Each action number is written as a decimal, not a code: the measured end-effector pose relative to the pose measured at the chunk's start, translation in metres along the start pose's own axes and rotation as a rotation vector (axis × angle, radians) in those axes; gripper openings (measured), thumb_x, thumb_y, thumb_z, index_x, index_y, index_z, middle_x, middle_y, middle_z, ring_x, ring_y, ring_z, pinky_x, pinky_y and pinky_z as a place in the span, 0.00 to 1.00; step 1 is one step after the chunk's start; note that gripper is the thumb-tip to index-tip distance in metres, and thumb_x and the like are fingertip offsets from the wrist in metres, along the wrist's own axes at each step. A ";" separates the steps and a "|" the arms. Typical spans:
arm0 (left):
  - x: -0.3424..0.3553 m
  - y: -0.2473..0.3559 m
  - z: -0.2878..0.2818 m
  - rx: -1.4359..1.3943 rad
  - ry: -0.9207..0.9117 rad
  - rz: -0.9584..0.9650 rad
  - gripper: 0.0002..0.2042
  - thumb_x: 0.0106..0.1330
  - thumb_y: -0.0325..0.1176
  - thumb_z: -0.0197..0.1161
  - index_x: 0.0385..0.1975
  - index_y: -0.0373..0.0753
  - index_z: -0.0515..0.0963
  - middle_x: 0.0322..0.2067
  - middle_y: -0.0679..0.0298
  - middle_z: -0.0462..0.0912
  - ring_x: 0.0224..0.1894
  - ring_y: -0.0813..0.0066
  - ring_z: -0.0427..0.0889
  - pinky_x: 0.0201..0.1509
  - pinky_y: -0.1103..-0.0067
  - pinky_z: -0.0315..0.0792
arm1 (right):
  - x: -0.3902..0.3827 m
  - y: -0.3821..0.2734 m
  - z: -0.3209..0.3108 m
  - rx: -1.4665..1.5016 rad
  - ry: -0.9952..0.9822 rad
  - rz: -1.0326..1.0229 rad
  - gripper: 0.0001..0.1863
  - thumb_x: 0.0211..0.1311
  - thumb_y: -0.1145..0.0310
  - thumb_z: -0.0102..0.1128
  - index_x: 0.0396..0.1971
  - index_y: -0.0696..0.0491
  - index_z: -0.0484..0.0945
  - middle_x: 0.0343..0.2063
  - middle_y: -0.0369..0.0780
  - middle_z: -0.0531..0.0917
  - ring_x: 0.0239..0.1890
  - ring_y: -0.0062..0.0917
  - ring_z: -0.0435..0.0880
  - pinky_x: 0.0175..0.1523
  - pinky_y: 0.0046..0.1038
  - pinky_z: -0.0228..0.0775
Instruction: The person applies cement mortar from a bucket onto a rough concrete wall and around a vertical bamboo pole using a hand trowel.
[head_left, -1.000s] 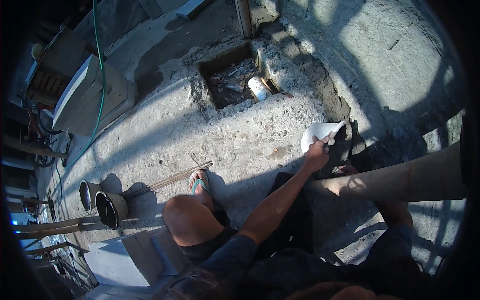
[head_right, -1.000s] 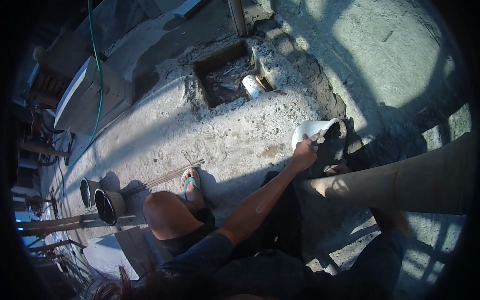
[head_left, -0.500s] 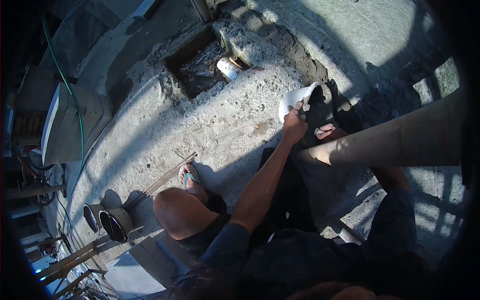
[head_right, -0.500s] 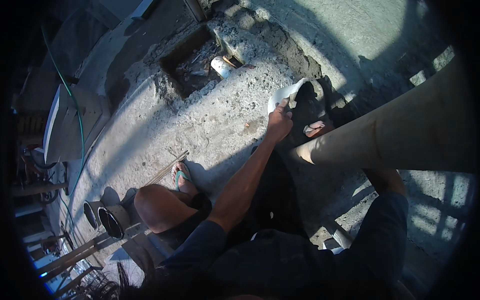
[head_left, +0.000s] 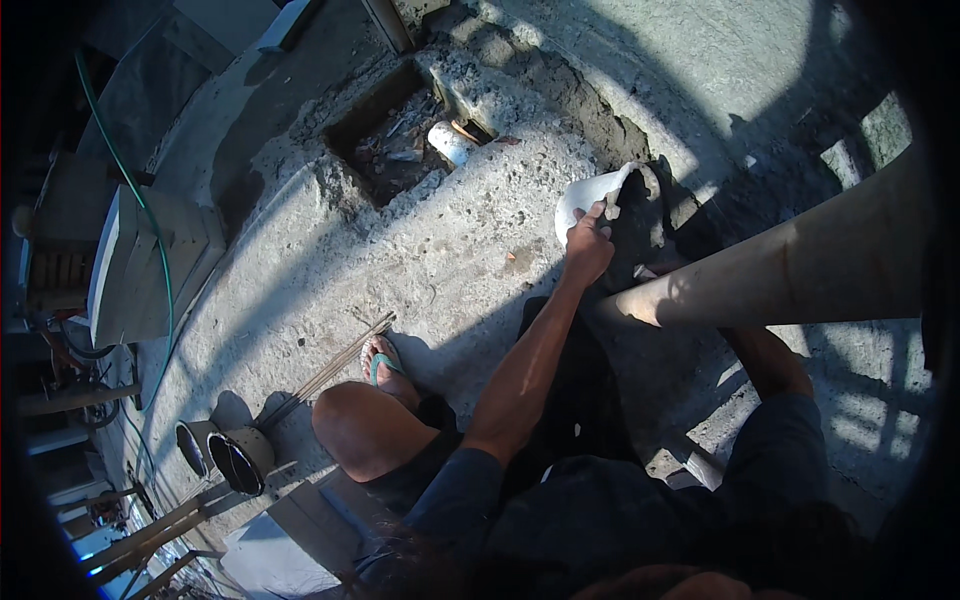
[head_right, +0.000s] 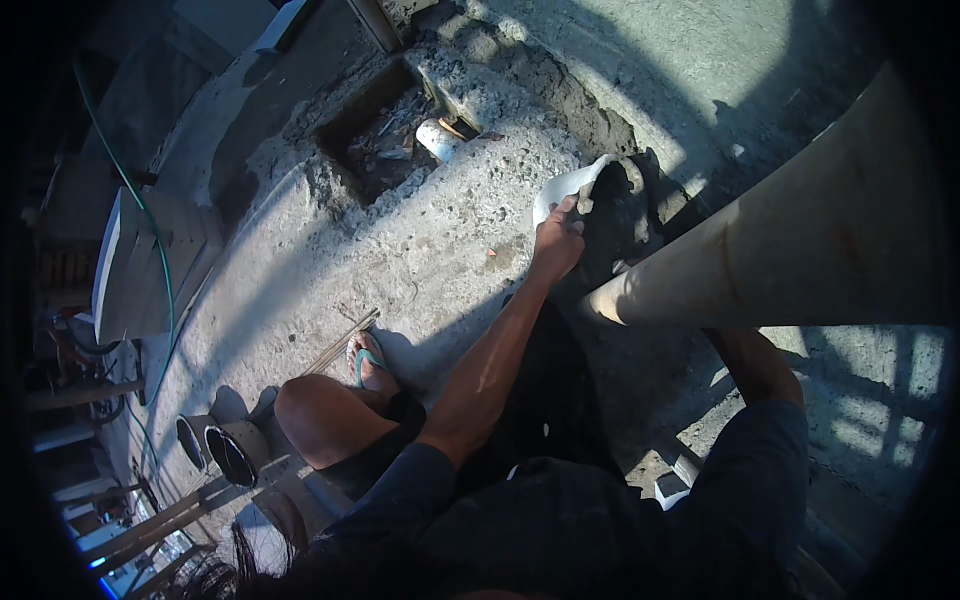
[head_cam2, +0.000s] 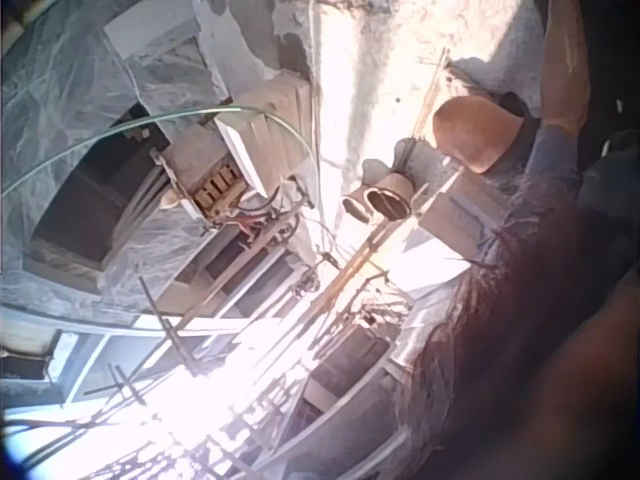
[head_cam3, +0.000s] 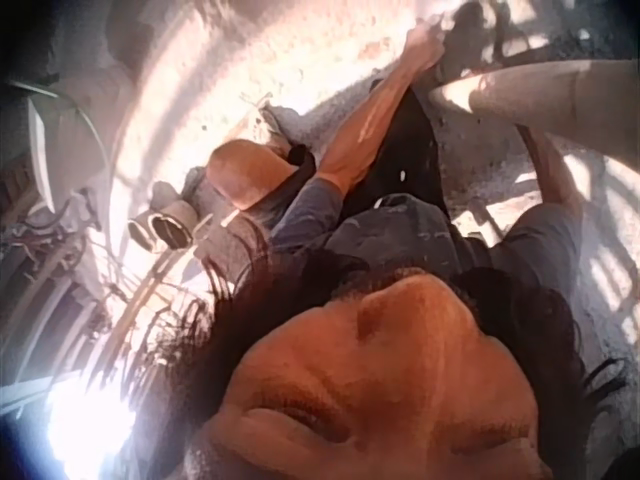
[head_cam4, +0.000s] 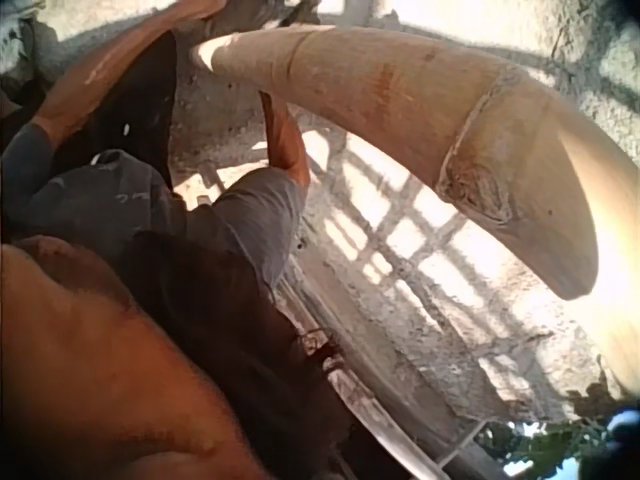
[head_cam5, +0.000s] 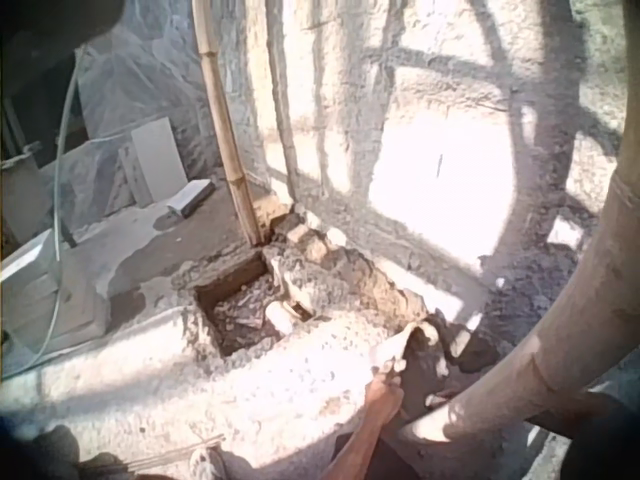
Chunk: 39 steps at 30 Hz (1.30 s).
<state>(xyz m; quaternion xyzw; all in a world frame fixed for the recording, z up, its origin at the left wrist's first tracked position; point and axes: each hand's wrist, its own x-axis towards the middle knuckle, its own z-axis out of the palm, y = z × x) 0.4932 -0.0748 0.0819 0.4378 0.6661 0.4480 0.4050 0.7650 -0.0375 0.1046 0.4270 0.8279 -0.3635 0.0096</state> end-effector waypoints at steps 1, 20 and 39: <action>0.002 -0.006 -0.003 0.004 0.008 0.000 0.26 0.61 0.21 0.58 0.62 0.40 0.72 0.58 0.28 0.68 0.60 0.41 0.73 0.64 0.69 0.69 | 0.001 0.000 0.001 0.004 0.010 0.000 0.12 0.68 0.62 0.52 0.37 0.54 0.80 0.20 0.33 0.74 0.22 0.21 0.75 0.28 0.29 0.66; 0.030 -0.035 -0.020 -0.452 -0.225 -0.189 0.26 0.71 0.22 0.52 0.69 0.41 0.59 0.47 0.60 0.76 0.40 0.74 0.77 0.36 0.78 0.79 | -0.076 0.031 -0.002 1.011 0.043 0.336 0.14 0.70 0.60 0.52 0.40 0.54 0.81 0.16 0.31 0.72 0.14 0.13 0.71 0.19 0.23 0.63; 0.027 -0.038 -0.031 -0.365 -0.149 -0.139 0.27 0.71 0.20 0.50 0.70 0.38 0.57 0.52 0.57 0.77 0.47 0.71 0.78 0.49 0.79 0.75 | -0.156 0.116 0.051 -0.221 0.847 0.645 0.23 0.59 0.69 0.54 0.56 0.53 0.76 0.47 0.55 0.81 0.51 0.53 0.79 0.54 0.47 0.72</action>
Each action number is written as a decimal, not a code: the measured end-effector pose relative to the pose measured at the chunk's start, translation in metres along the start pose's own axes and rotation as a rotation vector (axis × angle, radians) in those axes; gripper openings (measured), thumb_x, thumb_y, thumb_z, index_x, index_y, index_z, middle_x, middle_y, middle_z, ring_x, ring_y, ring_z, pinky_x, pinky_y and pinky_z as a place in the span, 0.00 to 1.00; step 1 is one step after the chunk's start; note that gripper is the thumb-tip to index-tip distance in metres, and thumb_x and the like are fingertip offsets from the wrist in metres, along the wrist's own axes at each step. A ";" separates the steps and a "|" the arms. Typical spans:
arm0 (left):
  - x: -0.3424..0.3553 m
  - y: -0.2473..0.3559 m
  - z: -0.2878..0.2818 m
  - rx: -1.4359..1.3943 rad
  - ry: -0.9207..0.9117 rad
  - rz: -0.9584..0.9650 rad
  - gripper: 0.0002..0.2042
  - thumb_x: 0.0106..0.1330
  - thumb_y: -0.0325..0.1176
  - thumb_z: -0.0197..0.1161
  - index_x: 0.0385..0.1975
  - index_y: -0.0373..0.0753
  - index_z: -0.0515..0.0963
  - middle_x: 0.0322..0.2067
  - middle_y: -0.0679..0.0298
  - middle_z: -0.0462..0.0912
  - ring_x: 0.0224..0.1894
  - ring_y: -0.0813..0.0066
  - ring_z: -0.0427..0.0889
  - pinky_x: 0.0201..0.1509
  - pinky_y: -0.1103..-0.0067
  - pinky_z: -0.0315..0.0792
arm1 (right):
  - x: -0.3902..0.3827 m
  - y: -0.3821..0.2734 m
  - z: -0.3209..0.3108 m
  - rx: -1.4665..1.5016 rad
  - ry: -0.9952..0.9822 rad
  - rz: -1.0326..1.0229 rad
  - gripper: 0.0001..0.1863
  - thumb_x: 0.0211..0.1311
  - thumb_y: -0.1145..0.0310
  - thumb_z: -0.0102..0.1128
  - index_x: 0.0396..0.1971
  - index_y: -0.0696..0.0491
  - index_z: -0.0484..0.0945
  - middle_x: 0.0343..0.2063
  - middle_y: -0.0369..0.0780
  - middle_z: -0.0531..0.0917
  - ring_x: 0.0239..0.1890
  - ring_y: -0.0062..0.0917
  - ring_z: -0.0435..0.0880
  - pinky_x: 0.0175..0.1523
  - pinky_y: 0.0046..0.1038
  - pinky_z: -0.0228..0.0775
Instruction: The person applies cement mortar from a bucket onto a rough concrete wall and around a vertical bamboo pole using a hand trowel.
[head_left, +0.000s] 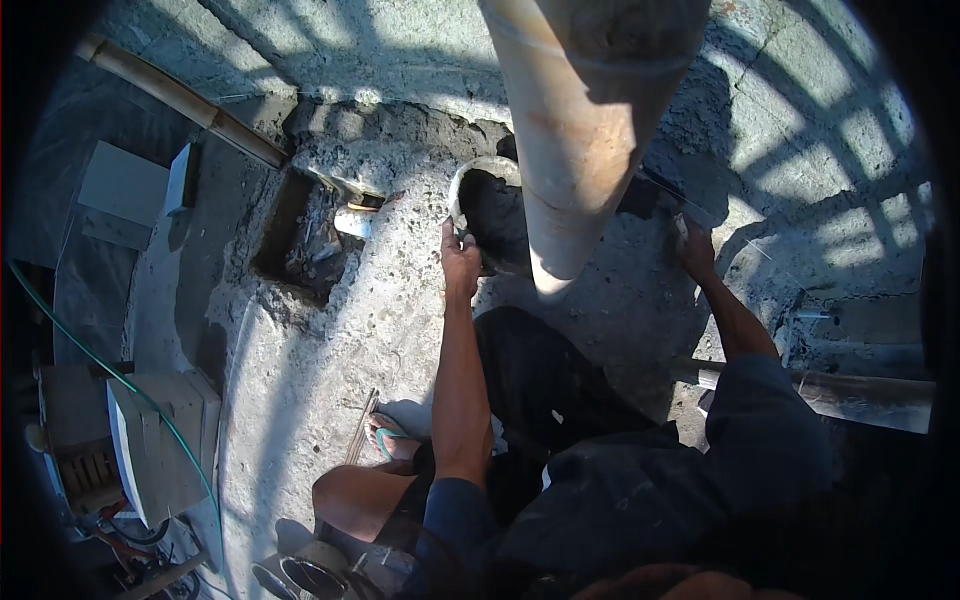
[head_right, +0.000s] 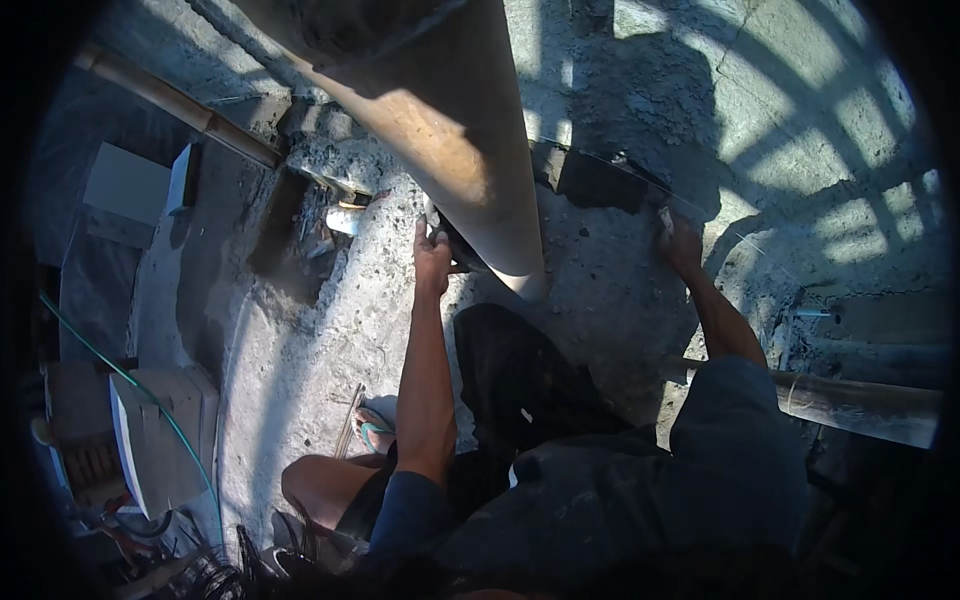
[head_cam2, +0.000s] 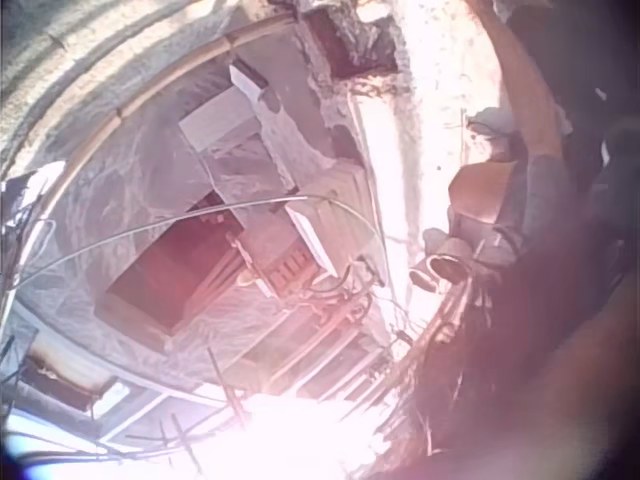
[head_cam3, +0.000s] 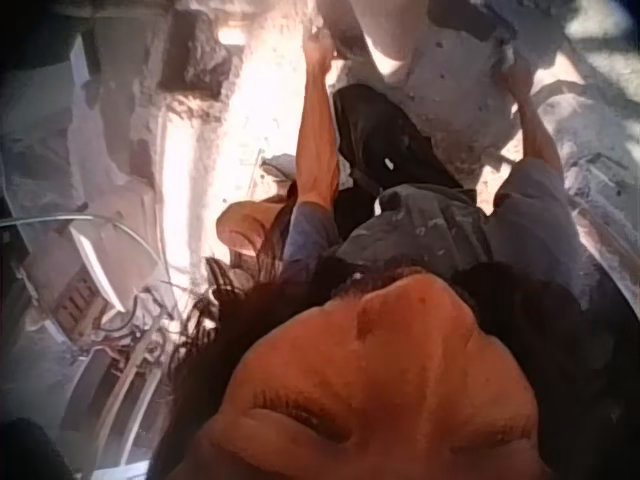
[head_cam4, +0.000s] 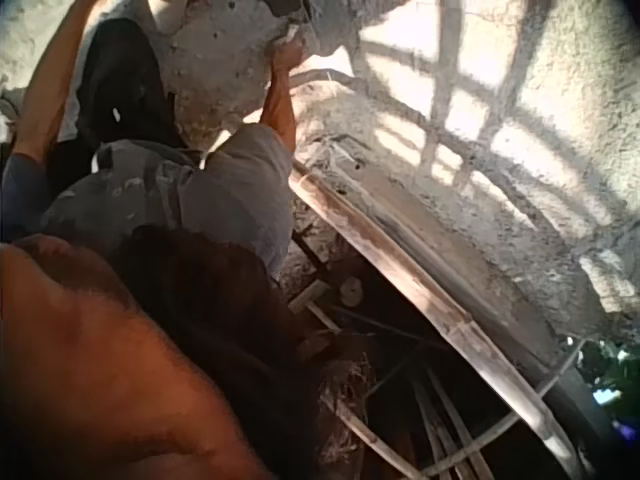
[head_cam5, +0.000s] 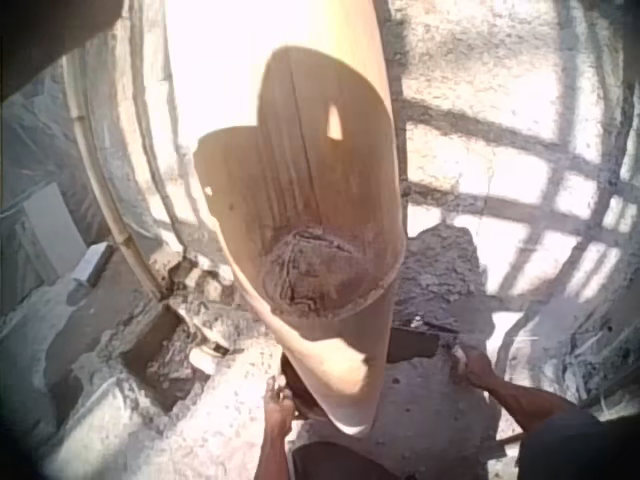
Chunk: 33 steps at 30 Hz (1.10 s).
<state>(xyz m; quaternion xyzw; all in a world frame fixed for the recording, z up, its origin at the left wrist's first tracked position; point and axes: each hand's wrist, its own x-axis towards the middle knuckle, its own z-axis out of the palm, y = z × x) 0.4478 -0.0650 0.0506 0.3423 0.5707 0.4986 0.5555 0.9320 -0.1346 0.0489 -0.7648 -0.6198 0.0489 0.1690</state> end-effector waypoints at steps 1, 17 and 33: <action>-0.004 -0.001 0.007 0.053 0.002 -0.055 0.28 0.70 0.19 0.49 0.71 0.35 0.56 0.55 0.56 0.77 0.50 0.73 0.76 0.54 0.82 0.68 | -0.010 -0.004 -0.002 0.055 -0.013 0.067 0.23 0.59 0.67 0.55 0.56 0.54 0.76 0.47 0.55 0.81 0.50 0.53 0.80 0.54 0.47 0.72; -0.004 -0.023 0.020 0.221 -0.122 0.221 0.34 0.68 0.22 0.57 0.74 0.40 0.53 0.55 0.55 0.75 0.33 0.78 0.79 0.33 0.81 0.77 | 0.088 -0.264 0.041 -0.054 -0.467 -0.813 0.10 0.60 0.69 0.58 0.40 0.56 0.76 0.35 0.46 0.82 0.39 0.39 0.84 0.45 0.36 0.76; -0.026 -0.037 -0.014 -0.061 -0.043 0.153 0.32 0.67 0.24 0.62 0.70 0.34 0.60 0.62 0.55 0.73 0.63 0.67 0.71 0.65 0.77 0.65 | 0.108 -0.276 0.086 -0.501 -0.677 -0.805 0.12 0.62 0.63 0.53 0.40 0.54 0.74 0.41 0.54 0.81 0.42 0.51 0.83 0.46 0.52 0.74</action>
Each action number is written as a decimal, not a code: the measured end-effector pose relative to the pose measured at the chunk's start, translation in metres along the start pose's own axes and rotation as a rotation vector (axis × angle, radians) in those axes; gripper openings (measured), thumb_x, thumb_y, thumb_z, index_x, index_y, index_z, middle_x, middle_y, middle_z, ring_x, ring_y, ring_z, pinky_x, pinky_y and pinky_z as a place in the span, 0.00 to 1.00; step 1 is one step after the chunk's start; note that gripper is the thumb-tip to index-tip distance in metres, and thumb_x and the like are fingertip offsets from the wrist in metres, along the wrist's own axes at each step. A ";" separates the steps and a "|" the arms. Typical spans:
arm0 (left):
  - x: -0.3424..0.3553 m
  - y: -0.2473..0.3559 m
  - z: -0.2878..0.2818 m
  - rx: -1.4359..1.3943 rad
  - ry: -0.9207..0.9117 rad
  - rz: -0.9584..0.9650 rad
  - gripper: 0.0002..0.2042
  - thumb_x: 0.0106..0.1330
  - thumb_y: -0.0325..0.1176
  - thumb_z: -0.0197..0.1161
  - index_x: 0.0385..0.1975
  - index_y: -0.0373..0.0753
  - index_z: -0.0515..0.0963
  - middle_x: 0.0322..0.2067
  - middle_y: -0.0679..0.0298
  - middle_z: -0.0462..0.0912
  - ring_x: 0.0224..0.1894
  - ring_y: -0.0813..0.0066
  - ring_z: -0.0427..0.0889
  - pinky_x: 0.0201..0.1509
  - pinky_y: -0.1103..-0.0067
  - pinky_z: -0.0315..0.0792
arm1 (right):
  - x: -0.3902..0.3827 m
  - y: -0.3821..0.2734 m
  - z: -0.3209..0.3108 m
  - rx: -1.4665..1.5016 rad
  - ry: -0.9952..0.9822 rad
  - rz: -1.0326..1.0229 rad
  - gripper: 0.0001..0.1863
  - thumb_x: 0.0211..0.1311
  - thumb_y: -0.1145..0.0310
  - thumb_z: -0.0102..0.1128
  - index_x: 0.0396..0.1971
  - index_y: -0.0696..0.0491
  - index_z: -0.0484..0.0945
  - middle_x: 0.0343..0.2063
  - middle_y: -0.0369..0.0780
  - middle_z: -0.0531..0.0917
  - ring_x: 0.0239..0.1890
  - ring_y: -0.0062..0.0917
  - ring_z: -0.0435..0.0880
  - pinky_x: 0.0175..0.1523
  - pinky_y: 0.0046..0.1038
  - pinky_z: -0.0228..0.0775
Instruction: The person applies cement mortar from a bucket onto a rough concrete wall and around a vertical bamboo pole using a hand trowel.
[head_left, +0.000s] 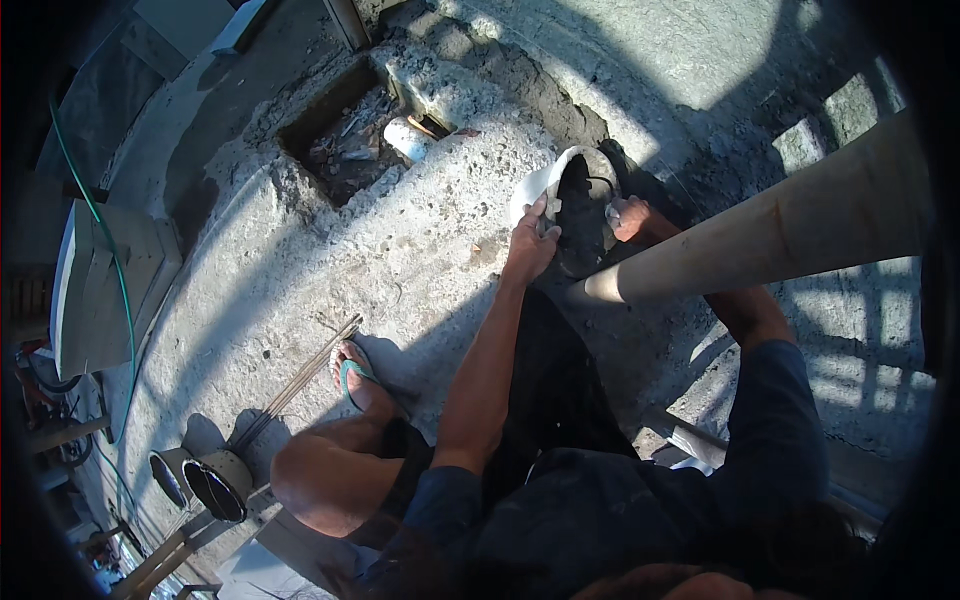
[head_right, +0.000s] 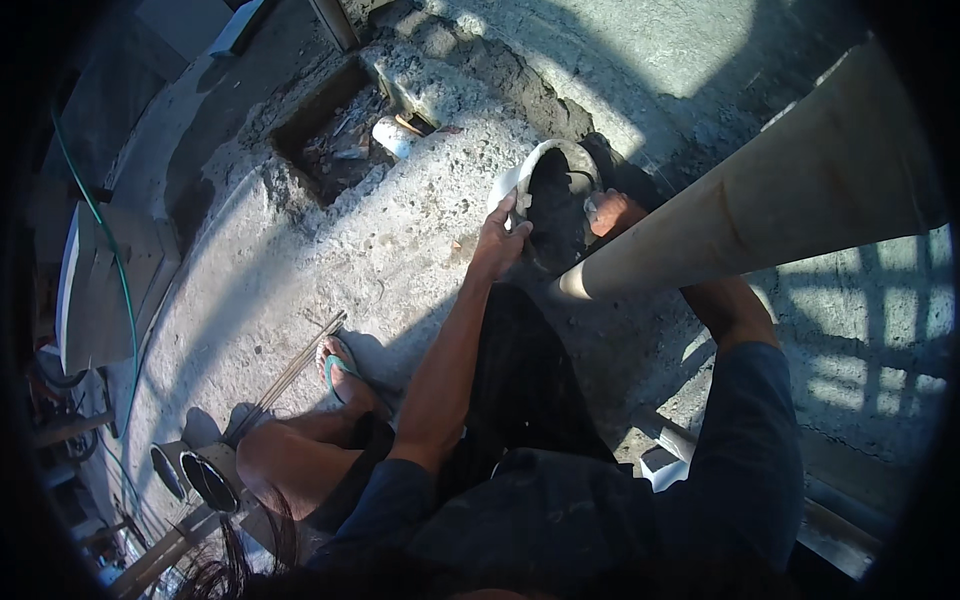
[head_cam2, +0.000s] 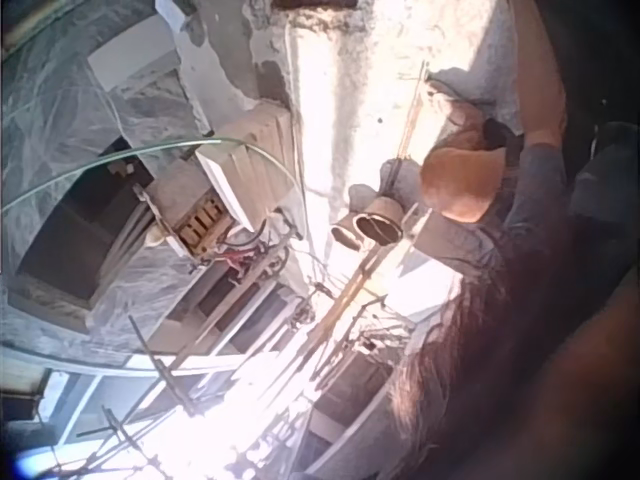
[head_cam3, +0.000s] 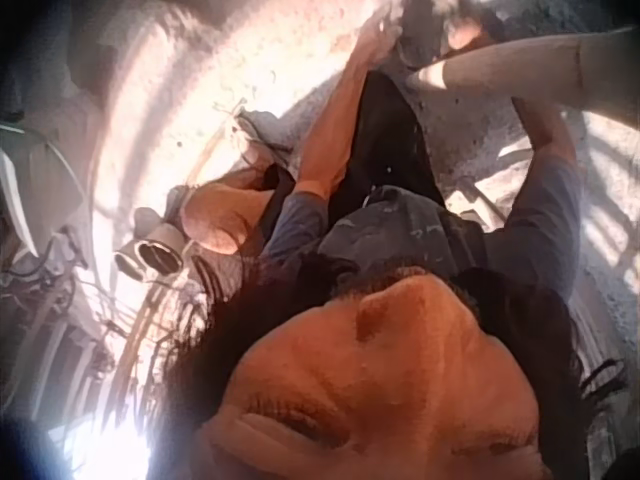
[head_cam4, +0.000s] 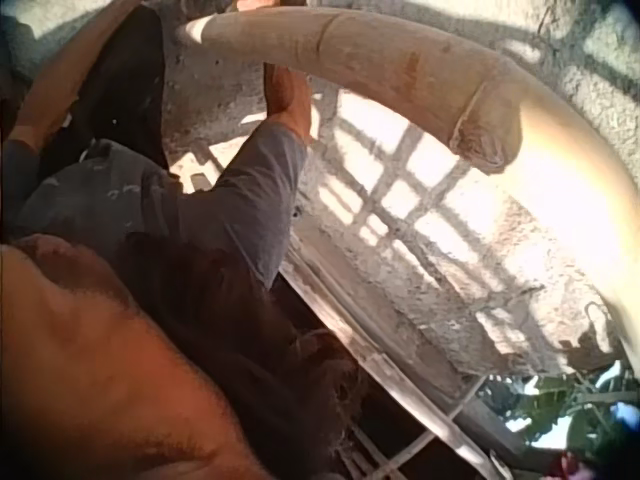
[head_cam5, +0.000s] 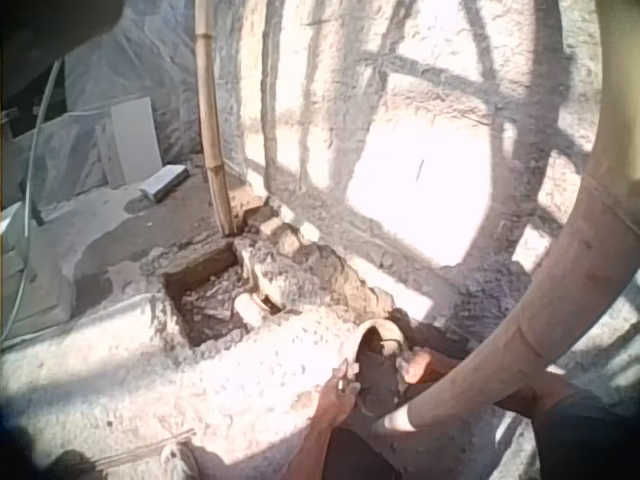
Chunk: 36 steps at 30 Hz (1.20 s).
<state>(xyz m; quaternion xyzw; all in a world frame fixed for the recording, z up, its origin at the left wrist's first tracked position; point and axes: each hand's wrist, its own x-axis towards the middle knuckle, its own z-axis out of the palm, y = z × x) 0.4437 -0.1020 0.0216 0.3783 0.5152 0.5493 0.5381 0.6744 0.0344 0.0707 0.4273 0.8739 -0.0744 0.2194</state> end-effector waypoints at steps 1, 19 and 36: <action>0.001 0.005 0.003 -0.006 -0.004 0.000 0.32 0.67 0.24 0.62 0.70 0.34 0.60 0.62 0.55 0.73 0.63 0.67 0.71 0.65 0.77 0.65 | 0.015 0.003 0.014 -0.004 -0.076 -0.184 0.09 0.62 0.64 0.53 0.36 0.53 0.76 0.42 0.51 0.81 0.44 0.51 0.83 0.48 0.51 0.74; 0.005 0.016 0.001 -0.046 -0.034 -0.107 0.32 0.66 0.22 0.61 0.70 0.35 0.60 0.67 0.50 0.65 0.68 0.67 0.64 0.69 0.77 0.59 | -0.044 -0.004 0.039 0.447 -0.111 -0.493 0.09 0.62 0.64 0.53 0.34 0.52 0.79 0.32 0.44 0.81 0.38 0.39 0.82 0.41 0.43 0.75; 0.008 0.032 -0.003 -0.096 -0.159 -0.199 0.29 0.72 0.25 0.55 0.71 0.44 0.54 0.52 0.59 0.76 0.40 0.71 0.82 0.27 0.74 0.85 | -0.227 0.091 0.084 1.444 0.195 0.505 0.18 0.62 0.60 0.57 0.49 0.53 0.79 0.28 0.44 0.85 0.35 0.35 0.86 0.42 0.40 0.77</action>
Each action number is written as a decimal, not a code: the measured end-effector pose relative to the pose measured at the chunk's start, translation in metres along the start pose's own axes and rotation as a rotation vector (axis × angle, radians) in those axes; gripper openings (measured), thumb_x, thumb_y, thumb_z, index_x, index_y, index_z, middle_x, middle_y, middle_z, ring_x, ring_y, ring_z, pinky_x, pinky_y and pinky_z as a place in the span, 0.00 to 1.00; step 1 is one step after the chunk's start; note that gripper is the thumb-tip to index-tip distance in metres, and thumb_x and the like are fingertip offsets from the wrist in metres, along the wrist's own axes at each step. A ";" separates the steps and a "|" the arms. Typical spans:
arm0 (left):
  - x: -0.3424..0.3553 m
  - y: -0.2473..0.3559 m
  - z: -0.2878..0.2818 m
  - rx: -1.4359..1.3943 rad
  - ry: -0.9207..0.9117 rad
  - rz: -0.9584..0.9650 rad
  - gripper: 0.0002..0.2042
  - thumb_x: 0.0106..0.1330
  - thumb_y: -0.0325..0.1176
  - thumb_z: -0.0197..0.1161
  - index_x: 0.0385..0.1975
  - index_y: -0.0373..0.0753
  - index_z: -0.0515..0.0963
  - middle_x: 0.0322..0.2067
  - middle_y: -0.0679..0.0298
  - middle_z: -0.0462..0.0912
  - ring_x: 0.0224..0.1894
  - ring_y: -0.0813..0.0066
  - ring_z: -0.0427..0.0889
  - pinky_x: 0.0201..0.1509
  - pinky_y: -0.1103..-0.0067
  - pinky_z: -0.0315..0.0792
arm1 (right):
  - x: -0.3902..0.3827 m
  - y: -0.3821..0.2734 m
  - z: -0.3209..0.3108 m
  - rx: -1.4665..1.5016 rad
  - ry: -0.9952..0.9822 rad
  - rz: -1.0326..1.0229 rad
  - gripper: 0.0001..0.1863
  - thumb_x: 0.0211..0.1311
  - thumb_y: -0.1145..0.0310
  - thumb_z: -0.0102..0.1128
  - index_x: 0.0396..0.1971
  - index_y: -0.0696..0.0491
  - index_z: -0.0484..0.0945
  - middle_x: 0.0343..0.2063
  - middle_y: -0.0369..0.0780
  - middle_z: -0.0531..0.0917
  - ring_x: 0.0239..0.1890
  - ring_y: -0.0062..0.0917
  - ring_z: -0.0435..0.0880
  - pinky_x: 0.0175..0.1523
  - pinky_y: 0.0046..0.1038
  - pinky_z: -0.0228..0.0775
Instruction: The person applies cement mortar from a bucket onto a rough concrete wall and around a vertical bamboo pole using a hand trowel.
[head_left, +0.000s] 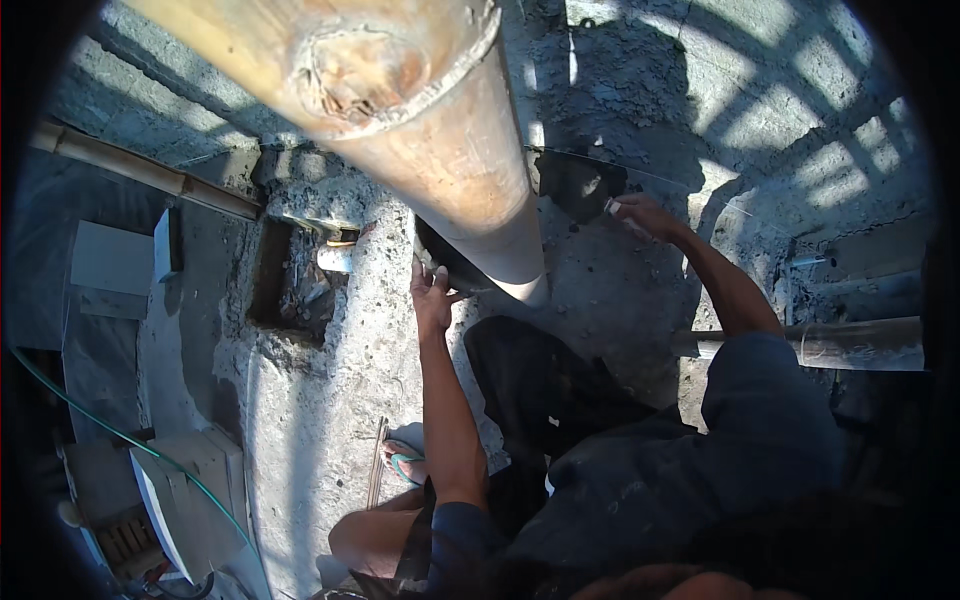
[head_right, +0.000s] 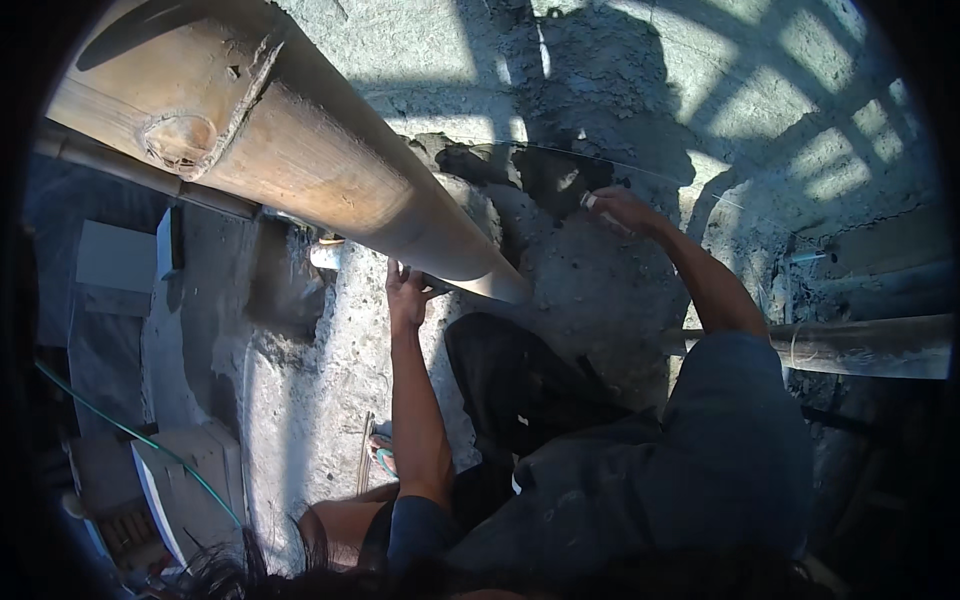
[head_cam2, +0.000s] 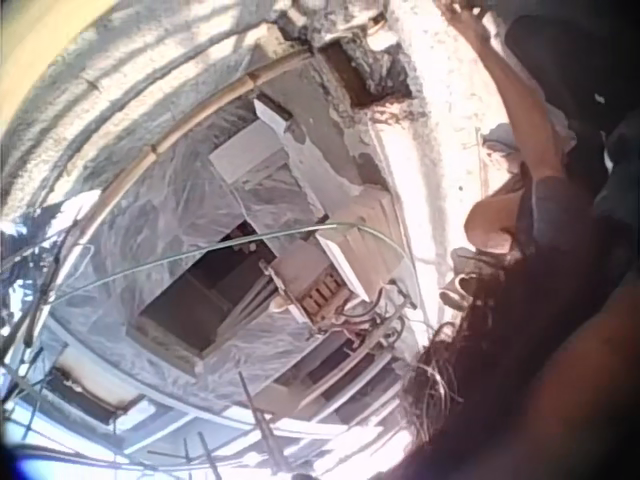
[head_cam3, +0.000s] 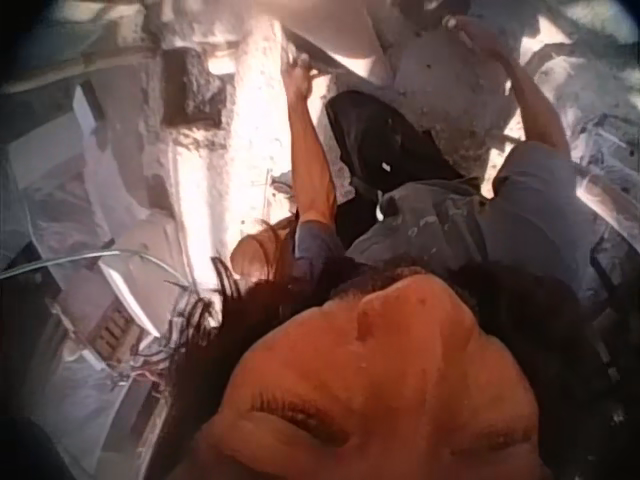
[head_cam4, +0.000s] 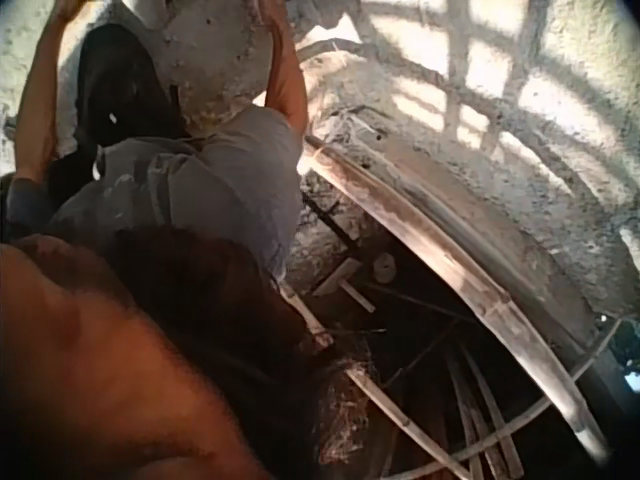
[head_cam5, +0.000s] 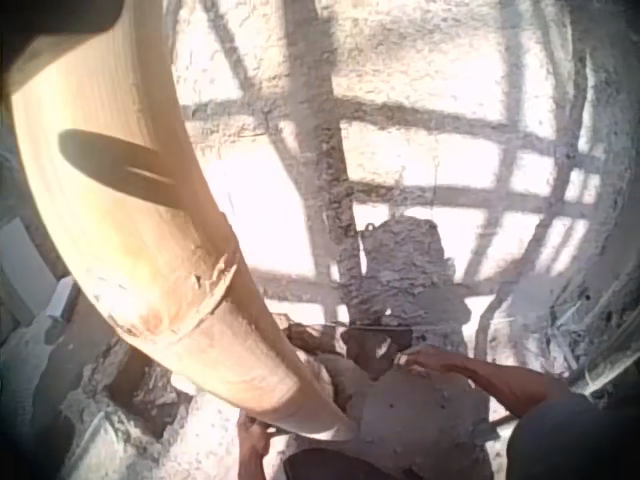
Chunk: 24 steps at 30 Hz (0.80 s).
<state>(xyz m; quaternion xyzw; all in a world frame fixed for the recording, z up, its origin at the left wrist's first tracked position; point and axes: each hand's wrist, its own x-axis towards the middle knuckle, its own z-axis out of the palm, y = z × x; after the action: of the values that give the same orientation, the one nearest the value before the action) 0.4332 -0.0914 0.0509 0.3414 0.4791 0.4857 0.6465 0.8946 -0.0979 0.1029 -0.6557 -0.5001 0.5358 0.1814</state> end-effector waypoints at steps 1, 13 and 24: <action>-0.002 0.001 0.003 -0.017 0.020 -0.009 0.29 0.72 0.25 0.55 0.71 0.44 0.55 0.50 0.60 0.76 0.38 0.72 0.82 0.27 0.73 0.85 | -0.003 0.014 -0.006 0.009 0.003 0.000 0.18 0.62 0.60 0.57 0.49 0.53 0.79 0.28 0.44 0.85 0.35 0.35 0.86 0.42 0.40 0.77; -0.004 0.014 0.002 0.079 -0.037 -0.003 0.38 0.67 0.23 0.55 0.75 0.46 0.43 0.62 0.48 0.68 0.52 0.57 0.80 0.34 0.68 0.87 | -0.051 0.065 0.003 -0.714 0.770 -0.008 0.26 0.61 0.63 0.55 0.60 0.52 0.73 0.45 0.52 0.83 0.46 0.48 0.83 0.50 0.46 0.76; -0.006 -0.002 0.001 -0.085 -0.069 0.066 0.34 0.65 0.17 0.57 0.71 0.43 0.55 0.64 0.59 0.68 0.53 0.65 0.78 0.32 0.76 0.87 | 0.060 -0.105 0.122 -0.526 0.111 -0.947 0.18 0.58 0.64 0.60 0.46 0.56 0.78 0.39 0.50 0.84 0.42 0.47 0.85 0.46 0.43 0.77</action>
<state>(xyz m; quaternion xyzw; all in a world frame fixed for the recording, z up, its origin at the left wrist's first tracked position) 0.4346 -0.0980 0.0511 0.3458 0.4239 0.5148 0.6601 0.7339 -0.0375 0.1095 -0.4094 -0.8475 0.2170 0.2588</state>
